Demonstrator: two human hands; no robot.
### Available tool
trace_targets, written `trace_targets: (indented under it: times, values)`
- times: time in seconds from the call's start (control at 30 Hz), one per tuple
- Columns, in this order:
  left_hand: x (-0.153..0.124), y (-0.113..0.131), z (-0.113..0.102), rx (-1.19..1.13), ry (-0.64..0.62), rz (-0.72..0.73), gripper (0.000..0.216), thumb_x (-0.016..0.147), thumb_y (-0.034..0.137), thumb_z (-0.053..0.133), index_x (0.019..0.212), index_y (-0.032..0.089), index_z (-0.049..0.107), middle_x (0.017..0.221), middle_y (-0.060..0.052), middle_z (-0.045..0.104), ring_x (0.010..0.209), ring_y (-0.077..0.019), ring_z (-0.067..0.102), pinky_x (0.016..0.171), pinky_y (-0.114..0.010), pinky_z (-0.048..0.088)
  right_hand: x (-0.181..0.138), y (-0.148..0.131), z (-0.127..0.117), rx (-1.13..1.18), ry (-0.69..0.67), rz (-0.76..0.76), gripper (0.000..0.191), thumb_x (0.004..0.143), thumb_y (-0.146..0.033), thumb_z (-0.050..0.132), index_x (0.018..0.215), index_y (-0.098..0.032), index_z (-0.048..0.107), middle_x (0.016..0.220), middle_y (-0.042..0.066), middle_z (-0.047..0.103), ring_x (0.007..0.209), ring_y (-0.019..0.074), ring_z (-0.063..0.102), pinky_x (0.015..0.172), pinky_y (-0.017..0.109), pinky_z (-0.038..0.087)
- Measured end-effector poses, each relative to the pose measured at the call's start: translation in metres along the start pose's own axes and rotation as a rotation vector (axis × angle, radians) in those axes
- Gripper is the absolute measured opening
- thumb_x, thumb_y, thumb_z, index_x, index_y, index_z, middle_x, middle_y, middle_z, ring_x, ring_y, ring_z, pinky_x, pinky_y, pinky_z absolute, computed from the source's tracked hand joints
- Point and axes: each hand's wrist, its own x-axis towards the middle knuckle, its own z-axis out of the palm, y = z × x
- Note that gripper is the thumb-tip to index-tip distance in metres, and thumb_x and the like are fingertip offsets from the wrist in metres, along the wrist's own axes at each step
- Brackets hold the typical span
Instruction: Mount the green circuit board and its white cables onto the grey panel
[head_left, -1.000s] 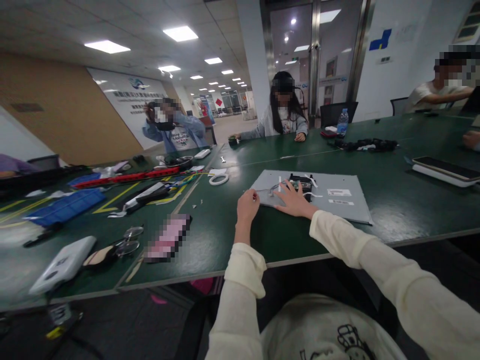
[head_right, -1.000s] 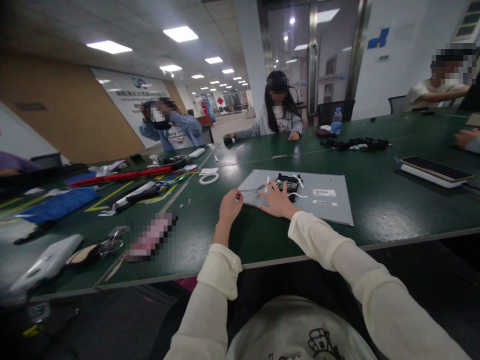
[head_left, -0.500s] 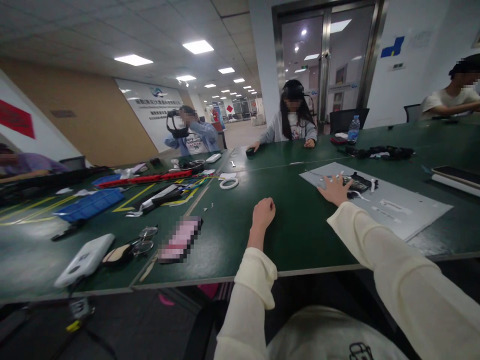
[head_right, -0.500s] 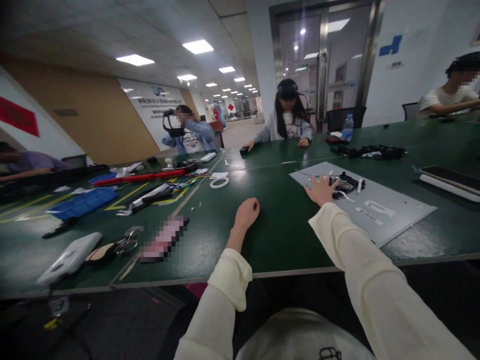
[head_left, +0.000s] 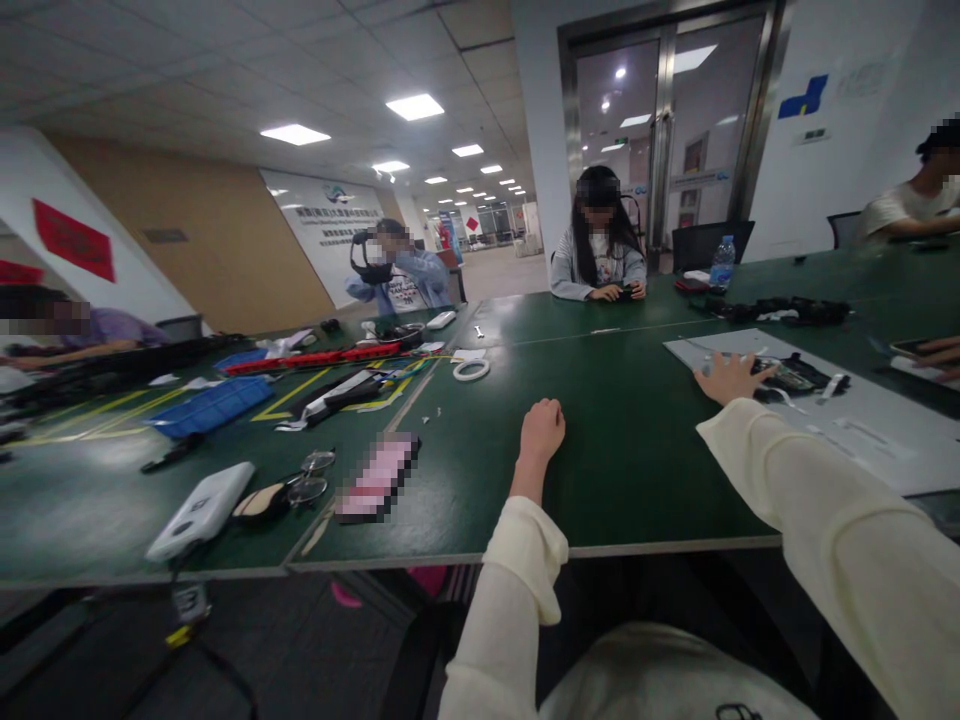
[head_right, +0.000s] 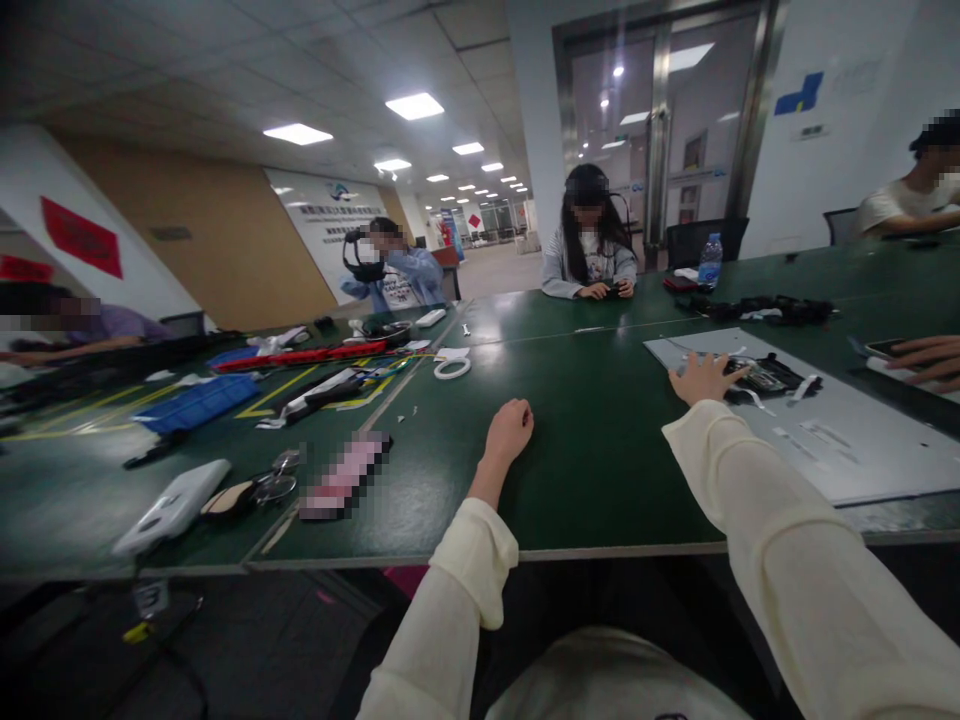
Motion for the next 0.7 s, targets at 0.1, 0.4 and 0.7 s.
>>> trace_targets:
  times: [0.1,0.4,0.7]
  values:
    - [-0.001,0.003,-0.001,0.049,-0.007,0.009,0.017,0.094,0.016,0.041,0.093,0.017,0.058,0.098,-0.007,0.060,0.092,-0.0173,0.056,0.079,-0.028,0.043,0.004,0.009,0.001,-0.011,0.037,0.006,0.063,0.089,-0.055,0.039,0.136,-0.013,0.050,0.141,0.025,0.042,0.137,0.0457,0.019,0.097,0.078,0.002]
    - [-0.005,0.016,-0.010,0.189,0.168,-0.047,0.020,0.092,0.012,0.041,0.106,0.016,0.055,0.110,-0.009,0.057,0.103,-0.0202,0.054,0.091,-0.034,0.040,-0.031,-0.003,-0.046,0.019,0.356,-0.460,0.048,0.091,-0.030,0.041,0.137,-0.017,0.046,0.141,0.016,0.044,0.132,0.0359,0.028,0.104,0.067,0.012]
    - [-0.005,0.019,-0.014,0.234,0.184,-0.186,0.023,0.092,0.012,0.037,0.105,0.014,0.056,0.103,-0.012,0.063,0.102,-0.0239,0.059,0.088,-0.036,0.043,-0.039,0.004,-0.062,0.102,0.378,-0.461,0.025,0.092,-0.025,0.041,0.093,-0.011,0.062,0.093,0.016,0.060,0.090,0.0255,0.051,0.075,0.032,0.035]
